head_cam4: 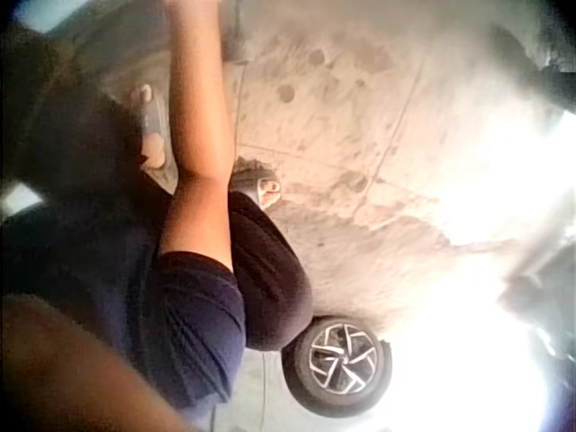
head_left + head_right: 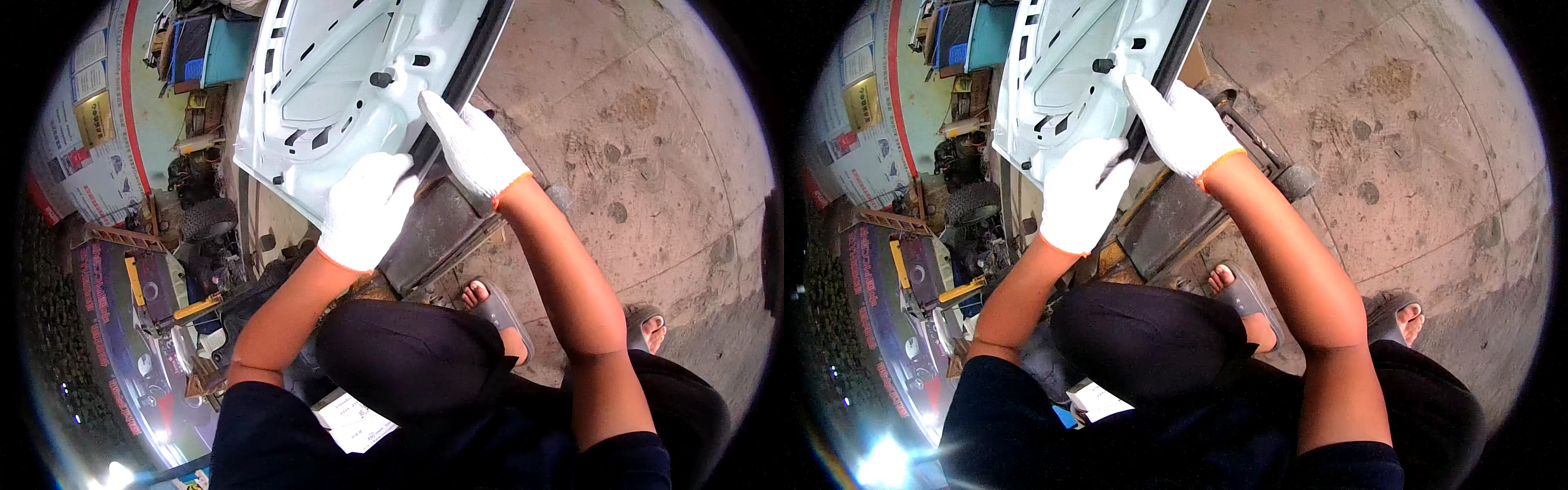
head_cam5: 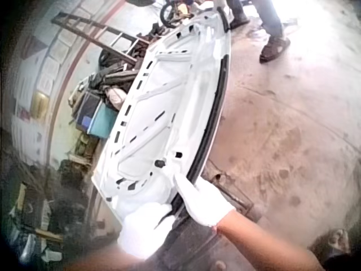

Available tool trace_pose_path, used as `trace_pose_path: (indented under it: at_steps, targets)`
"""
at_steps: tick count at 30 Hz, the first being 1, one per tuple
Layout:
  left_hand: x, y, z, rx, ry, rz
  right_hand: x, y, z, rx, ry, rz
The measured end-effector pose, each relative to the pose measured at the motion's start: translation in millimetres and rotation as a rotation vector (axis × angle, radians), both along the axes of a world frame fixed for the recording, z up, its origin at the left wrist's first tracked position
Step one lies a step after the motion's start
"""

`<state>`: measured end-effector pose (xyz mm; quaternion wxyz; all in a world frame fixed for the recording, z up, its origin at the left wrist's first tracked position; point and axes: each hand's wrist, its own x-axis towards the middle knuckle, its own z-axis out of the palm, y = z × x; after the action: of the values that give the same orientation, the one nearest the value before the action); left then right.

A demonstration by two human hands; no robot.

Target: The person installs a rubber seal onto a detached car hood and then uses a wrench to tighten bolts on the hood latch mechanism.

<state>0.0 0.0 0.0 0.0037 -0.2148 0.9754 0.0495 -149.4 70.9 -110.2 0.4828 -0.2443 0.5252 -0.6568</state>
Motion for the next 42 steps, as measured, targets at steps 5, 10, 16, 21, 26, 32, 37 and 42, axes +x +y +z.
trace_pose_path:
  at_steps: [5,10,16,21,26,32,37,42]
  targets:
    - [8.3,-3.5,-14.9,0.084,0.119,0.256,-1.0,-0.4,-5.1,-0.099,-0.135,0.07]
    - [8.2,-11.8,-14.7,0.403,0.249,0.661,-4.0,6.9,-3.2,-0.091,-0.117,0.052]
    - [4.5,-3.3,-9.2,0.468,0.215,0.634,-2.6,5.5,-4.0,-0.104,-0.018,0.018]
    - [4.4,0.8,-9.0,0.386,0.138,0.573,-10.4,9.8,2.9,-0.077,-0.065,0.093]
    - [4.4,14.9,-9.3,0.275,0.118,0.498,-9.0,9.1,1.1,-0.026,-0.045,0.108]
    - [2.6,5.1,-3.5,0.327,0.032,0.447,13.1,9.4,-3.4,-0.146,-0.016,-0.05]
    - [-26.7,-54.0,13.5,0.743,-0.233,0.518,24.2,0.3,-19.4,-0.185,-0.178,0.032]
    - [-50.8,-84.3,8.2,0.961,-0.46,0.533,2.9,8.0,-8.6,-0.108,-0.309,0.251]
